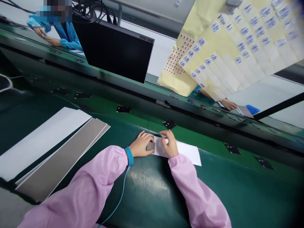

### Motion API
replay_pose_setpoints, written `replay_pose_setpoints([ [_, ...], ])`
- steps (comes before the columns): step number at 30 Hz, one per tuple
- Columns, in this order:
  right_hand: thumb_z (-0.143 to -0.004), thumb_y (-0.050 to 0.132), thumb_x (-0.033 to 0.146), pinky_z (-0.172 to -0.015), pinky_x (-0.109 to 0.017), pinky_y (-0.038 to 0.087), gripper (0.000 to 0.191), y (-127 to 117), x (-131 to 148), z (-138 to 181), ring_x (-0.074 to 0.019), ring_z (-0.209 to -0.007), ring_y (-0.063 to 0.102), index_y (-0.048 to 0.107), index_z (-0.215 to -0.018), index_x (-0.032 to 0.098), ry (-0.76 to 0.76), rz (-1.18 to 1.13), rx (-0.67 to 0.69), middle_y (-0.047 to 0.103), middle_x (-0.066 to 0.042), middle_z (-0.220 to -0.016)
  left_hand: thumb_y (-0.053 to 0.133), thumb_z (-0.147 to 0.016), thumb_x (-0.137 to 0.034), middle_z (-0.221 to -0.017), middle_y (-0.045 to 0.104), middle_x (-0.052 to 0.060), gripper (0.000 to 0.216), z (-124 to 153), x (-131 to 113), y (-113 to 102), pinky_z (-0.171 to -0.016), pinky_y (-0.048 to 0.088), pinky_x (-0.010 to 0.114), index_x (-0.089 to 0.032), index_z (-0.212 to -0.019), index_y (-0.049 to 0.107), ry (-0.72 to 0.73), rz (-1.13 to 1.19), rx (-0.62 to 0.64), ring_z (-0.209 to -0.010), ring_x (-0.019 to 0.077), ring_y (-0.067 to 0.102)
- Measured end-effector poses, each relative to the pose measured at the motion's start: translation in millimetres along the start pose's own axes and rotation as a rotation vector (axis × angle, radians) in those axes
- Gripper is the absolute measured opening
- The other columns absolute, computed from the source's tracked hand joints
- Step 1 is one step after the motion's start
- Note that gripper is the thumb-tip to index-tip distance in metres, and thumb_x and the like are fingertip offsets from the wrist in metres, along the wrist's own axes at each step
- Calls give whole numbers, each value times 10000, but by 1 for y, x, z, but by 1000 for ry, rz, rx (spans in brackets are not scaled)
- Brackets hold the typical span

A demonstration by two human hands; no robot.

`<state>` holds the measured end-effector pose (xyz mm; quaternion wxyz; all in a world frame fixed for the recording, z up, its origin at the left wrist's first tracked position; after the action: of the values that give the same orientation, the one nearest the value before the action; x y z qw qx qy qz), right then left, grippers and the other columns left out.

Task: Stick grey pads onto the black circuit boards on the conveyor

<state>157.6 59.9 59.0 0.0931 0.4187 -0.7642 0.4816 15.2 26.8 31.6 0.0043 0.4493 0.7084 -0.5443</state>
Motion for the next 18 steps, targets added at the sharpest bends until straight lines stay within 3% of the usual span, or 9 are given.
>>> replay_pose_setpoints([
  [5,-736,439,133,-644,-296,458,124,39,-5,26,-162,-654,533,537,-781,193,192,-40,191,567,-35,-735,652,-712,-312,-1155,541,47,418,1,-2,-2,-1109,178,474,-214,-1077,470,14,6,-10,-1129,229,464],
  [18,-714,450,53,-679,-275,443,157,43,-10,18,-142,-659,530,555,-761,160,260,44,352,566,-36,-748,635,-720,-325,-1173,531,56,440,3,-3,0,-1110,169,464,-206,-1113,478,23,-36,-4,-1146,230,450],
])
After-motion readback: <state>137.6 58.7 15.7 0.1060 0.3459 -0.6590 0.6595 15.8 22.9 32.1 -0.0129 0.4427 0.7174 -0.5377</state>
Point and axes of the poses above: each hand's wrist, its own z-axis away from the middle knuckle, its own y-axis out of the palm, x = y × z, the point moved 7 cm from there along -z, towards the middle knuckle
